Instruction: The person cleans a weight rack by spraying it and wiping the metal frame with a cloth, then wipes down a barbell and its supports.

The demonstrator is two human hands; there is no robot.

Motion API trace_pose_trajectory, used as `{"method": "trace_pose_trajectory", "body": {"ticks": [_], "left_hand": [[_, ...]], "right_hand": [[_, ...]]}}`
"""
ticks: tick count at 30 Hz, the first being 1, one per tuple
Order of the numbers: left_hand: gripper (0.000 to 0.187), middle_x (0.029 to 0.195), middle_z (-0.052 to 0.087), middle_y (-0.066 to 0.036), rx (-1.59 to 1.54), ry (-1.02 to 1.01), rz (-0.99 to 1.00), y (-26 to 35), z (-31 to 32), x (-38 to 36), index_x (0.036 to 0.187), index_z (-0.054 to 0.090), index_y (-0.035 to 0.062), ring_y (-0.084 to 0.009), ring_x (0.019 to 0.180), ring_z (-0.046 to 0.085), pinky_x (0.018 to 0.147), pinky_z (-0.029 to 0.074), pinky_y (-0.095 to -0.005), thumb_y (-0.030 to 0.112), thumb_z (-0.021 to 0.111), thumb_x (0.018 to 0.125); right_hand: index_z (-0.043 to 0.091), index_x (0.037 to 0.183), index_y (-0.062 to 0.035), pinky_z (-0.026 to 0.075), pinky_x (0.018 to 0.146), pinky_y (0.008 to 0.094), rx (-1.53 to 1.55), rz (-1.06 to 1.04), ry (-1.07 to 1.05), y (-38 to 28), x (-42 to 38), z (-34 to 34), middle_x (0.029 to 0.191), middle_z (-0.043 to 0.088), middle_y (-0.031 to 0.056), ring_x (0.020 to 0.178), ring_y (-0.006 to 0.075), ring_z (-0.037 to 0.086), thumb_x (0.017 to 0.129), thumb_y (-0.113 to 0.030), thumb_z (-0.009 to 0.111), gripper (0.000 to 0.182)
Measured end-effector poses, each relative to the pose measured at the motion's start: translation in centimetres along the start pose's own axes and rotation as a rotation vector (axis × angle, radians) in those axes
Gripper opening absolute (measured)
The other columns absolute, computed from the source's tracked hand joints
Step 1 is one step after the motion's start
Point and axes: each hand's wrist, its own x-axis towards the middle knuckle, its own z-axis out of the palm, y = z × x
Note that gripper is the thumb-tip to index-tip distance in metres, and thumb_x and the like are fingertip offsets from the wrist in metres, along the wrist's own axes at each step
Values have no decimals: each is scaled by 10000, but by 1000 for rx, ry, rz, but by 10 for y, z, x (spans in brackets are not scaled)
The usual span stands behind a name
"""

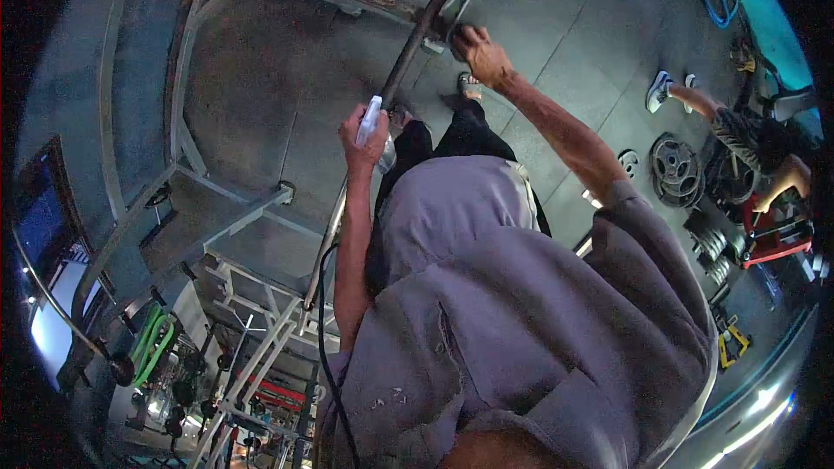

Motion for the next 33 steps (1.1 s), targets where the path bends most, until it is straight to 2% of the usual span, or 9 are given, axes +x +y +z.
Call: {"method": "trace_pose_trajectory", "body": {"ticks": [3, 7, 11, 14, 19, 27, 28, 31, 33], "left_hand": [[223, 651, 575, -66, 11, 15, 6, 5, -5, 5, 763, 590, 38, -165, 597, 550, 567, 440, -338, 232, 698, 741], [243, 629, 584, -121, -18, 122, 19, -2, -4, -4, 703, 563, 41, -224, 575, 581, 542, 428, -374, 248, 688, 727], [239, 631, 581, -122, 47, 135, 50, -44, -5, -6, 707, 572, 41, -240, 566, 562, 547, 423, -375, 250, 686, 733], [234, 635, 580, -125, 63, 182, 22, -59, -7, -13, 712, 583, 42, -253, 565, 561, 544, 422, -379, 249, 690, 728], [249, 637, 576, -129, 3, 197, -23, -35, -14, -16, 712, 588, 40, -266, 566, 561, 546, 422, -397, 264, 697, 714], [298, 650, 588, -141, 156, 365, 133, -56, -7, -14, 761, 588, 23, -286, 581, 572, 562, 433, -403, 294, 702, 717], [294, 651, 590, -138, 173, 367, 140, -49, -9, -13, 769, 591, 27, -287, 588, 576, 566, 435, -403, 296, 702, 719], [275, 655, 597, -132, -19, 309, 87, -44, -13, -10, 780, 602, 35, -276, 602, 589, 572, 441, -397, 288, 696, 728], [260, 657, 601, -127, -125, 260, -5, -48, -11, -12, 777, 603, 37, -263, 606, 594, 570, 443, -390, 278, 691, 734]], "right_hand": [[581, 1092, -80, 531, 821, 365, 123, -143, -80, 20, 2, -15, 1160, 523, 147, 1110, 354, 479, 783, -143, 553, 317], [563, 1106, -82, 525, 799, 408, 299, 404, 262, 30, 31, -32, 1096, 566, 154, 1037, 354, 542, 754, -158, 593, 361], [579, 1020, -98, 515, 693, 426, 45, 58, 243, 9, 36, 17, 996, 601, 167, 913, 320, 605, 757, -198, 650, 291], [601, 976, -101, 518, 683, 424, 173, 323, -186, 15, 42, -71, 1007, 593, 151, 830, 319, 622, 764, -190, 641, 233], [605, 1033, -161, 527, 614, 424, 16, 159, 172, 14, 35, 22, 1142, 575, 151, 792, 325, 646, 689, -219, 706, 364], [617, 1025, -156, 531, 636, 422, 15, 318, -83, 10, 37, 21, 972, 635, 148, 768, 315, 650, 710, -307, 673, 353], [610, 1044, -146, 520, 646, 428, -108, -3, 223, 26, 29, 63, 902, 653, 121, 750, 318, 642, 743, -347, 652, 365], [613, 1050, -131, 515, 668, 427, 158, 203, -207, 16, 41, 6, 950, 651, 113, 758, 330, 632, 748, -320, 650, 359], [625, 1024, -116, 511, 670, 419, 282, 261, 36, 13, 43, 2, 928, 655, 129, 786, 337, 629, 727, -297, 665, 351]]}}
